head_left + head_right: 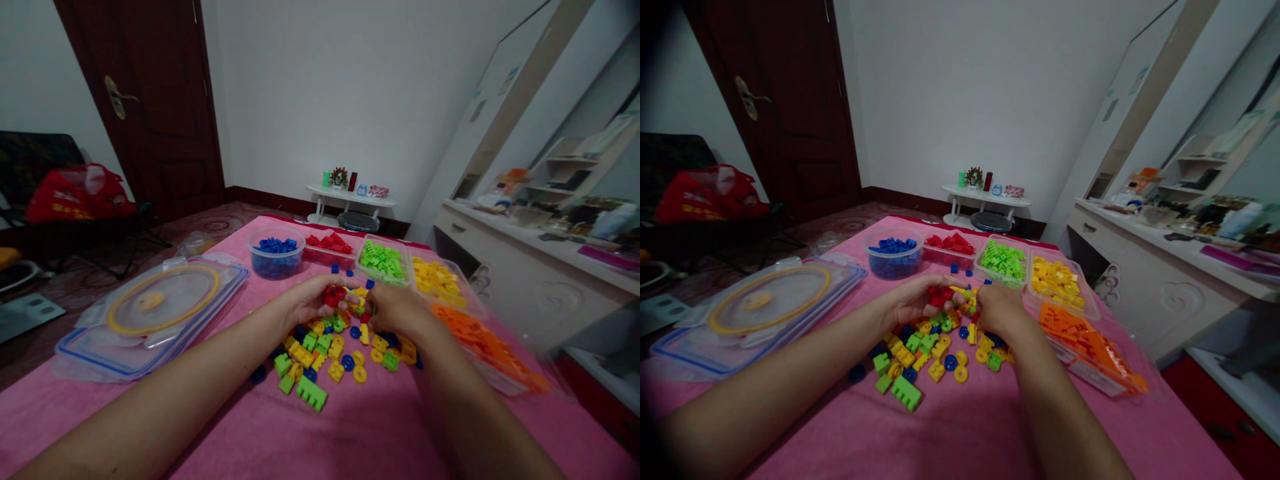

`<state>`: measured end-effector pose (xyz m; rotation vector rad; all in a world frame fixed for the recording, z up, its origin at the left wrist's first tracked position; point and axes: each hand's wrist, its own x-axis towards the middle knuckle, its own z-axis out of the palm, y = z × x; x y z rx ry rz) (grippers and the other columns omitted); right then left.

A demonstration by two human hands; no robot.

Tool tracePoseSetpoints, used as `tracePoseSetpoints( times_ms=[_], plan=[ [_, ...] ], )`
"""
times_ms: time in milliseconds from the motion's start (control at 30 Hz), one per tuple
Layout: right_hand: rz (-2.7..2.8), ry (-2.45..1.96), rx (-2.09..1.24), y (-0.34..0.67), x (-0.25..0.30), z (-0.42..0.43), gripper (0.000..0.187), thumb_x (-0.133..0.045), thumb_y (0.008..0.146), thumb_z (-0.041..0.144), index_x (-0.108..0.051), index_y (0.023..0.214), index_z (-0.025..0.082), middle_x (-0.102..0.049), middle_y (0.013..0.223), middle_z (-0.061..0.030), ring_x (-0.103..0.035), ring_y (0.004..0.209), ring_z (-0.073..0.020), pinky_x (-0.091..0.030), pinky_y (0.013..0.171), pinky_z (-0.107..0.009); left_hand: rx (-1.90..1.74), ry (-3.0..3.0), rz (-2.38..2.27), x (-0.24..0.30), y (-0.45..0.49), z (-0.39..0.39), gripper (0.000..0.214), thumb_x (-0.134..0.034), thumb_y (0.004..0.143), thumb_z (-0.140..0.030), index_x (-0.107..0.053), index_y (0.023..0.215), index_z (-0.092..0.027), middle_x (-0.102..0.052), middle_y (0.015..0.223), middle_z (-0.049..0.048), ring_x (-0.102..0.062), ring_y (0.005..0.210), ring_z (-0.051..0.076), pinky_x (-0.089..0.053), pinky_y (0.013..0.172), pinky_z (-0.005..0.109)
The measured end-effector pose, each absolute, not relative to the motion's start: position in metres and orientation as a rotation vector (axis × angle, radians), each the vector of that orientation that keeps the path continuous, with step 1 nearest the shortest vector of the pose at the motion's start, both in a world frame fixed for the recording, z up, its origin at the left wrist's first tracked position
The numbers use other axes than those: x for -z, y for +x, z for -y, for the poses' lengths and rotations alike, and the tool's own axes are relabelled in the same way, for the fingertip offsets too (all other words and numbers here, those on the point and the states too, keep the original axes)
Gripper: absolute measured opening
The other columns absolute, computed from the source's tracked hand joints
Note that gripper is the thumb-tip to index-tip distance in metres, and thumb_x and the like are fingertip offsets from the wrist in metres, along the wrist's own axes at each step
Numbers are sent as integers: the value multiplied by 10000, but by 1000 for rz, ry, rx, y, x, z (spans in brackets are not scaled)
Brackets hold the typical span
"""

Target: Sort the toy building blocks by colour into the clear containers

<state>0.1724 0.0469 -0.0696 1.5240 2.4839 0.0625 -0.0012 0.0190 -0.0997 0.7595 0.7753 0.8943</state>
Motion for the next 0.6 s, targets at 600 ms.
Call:
tracePoseSetpoints(
  times_ms=[600],
  plan=[
    [-2741,1491,67,170,84,-53,135,-522,674,188,-655,680,204,-647,692,-29,-530,581,-131,-264,497,-238,-955,778,-810,99,-3,-23,293,-481,810,-258,-609,1029,-112,-662,810,100,-559,484,80,-261,292,99]
  ],
)
